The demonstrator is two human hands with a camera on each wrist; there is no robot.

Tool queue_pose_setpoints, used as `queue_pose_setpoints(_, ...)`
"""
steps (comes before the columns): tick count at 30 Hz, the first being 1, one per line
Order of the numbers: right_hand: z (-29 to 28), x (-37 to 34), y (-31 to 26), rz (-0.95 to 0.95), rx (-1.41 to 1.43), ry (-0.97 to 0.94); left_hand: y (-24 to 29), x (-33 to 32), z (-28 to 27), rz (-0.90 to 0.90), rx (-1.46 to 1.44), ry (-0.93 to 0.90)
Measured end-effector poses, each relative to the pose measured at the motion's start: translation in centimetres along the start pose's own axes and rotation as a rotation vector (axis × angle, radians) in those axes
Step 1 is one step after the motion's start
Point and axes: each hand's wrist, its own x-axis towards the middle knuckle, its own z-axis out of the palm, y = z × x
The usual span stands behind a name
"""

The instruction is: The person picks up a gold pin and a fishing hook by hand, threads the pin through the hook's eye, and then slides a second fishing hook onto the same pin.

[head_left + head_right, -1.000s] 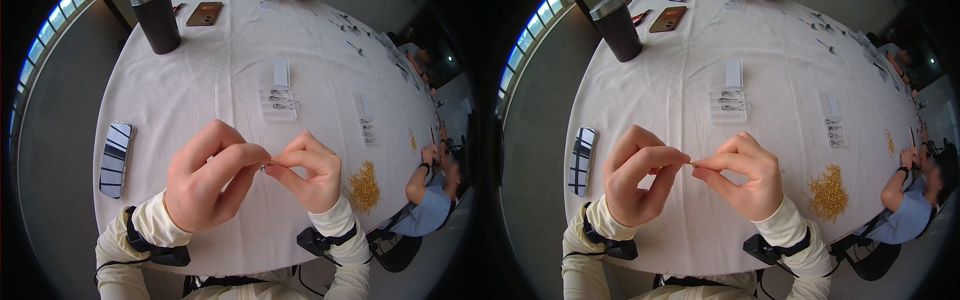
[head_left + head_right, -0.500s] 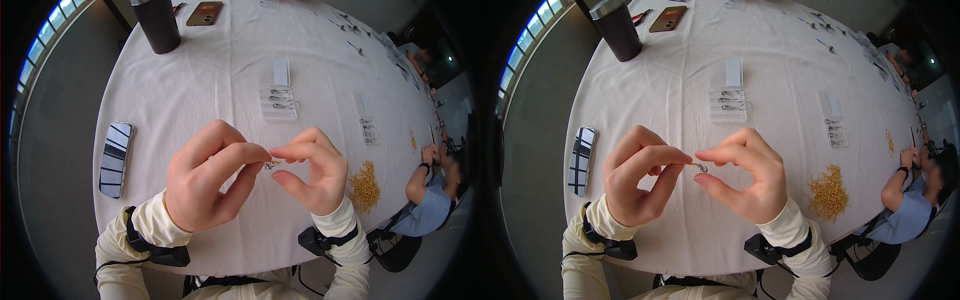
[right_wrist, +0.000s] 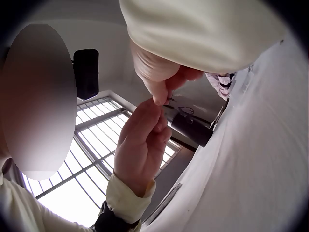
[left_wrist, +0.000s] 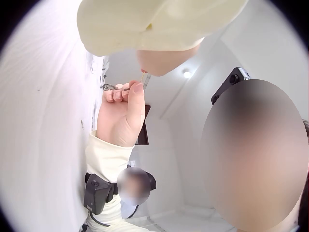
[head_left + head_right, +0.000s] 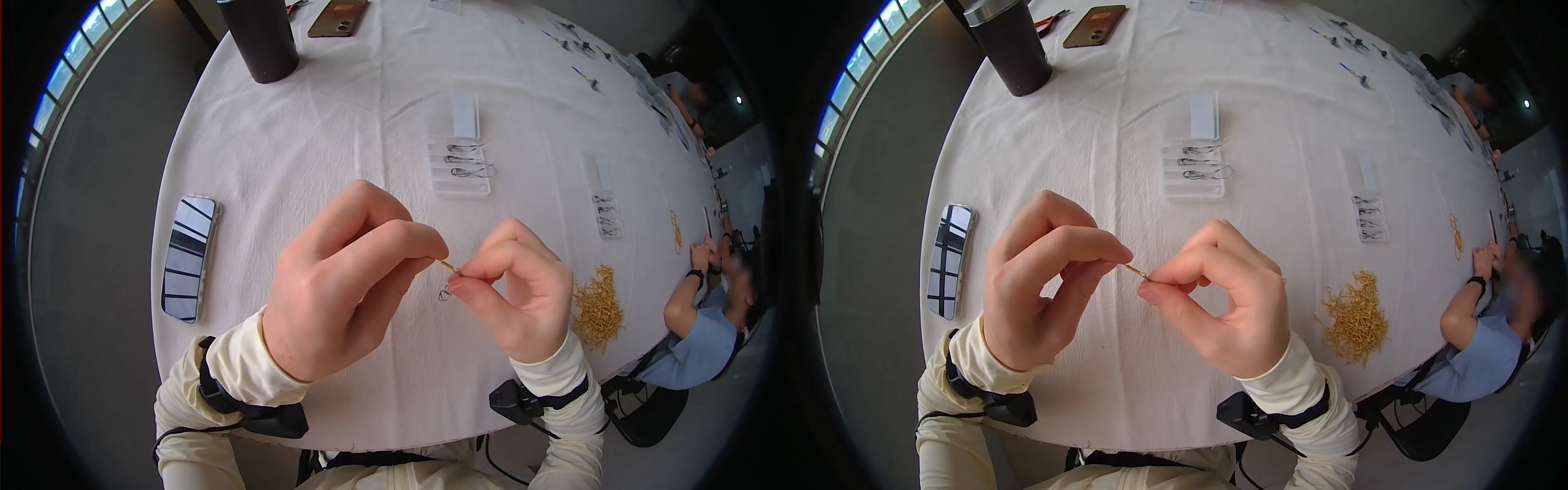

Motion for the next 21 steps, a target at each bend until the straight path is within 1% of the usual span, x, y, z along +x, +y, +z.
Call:
queue_pose_setpoints(7, -0.46, 0.06, 0.10, 0.010, -0.010, -0.048, 0.85, 0.31, -0.68, 0.044, 0.061, -0.028)
queue_pose_setpoints(9, -0.60, 0.03, 0.55, 0.020, -0.050, -0.116, 0.80, 0.38, -0.85, 0.067, 0.060, -0.047)
queue_pose_setpoints(13, -0.53, 0.41, 0.07, 0.033, -0.058, -0.103, 0.56, 0.53, -1.00, 0.145, 0.066, -0.118)
queue_pose_setpoints(14, -0.50, 0.43, 0.05, 0.007, -0.042, -0.077, 0.50, 0.46, -0.91, 0.145, 0.066, -0.116)
queue_pose_setpoints(15, -0.45, 0.44, 0.08, -0.018, -0.027, -0.052, 0.42, 0.40, -0.71, 0.131, 0.027, -0.126)
queue_pose_setpoints(17, -0.29, 0.45, 0.40, -0.031, -0.022, -0.070, 0.53, 0.30, -0.68, 0.116, -0.013, -0.135)
queue_pose_setpoints(19, -0.22, 0.34, 0.67, -0.042, -0.017, -0.087, 0.93, 0.24, -0.85, -0.046, -0.098, -0.196)
queue_pose_setpoints(20, -0.19, 0.28, 0.70, -0.026, 0.001, -0.091, 0.89, 0.22, -0.86, -0.046, -0.099, -0.196)
queue_pose_setpoints(21, -0.20, 0.25, 0.71, -0.010, 0.020, -0.095, 0.80, 0.22, -0.87, -0.119, -0.199, -0.212)
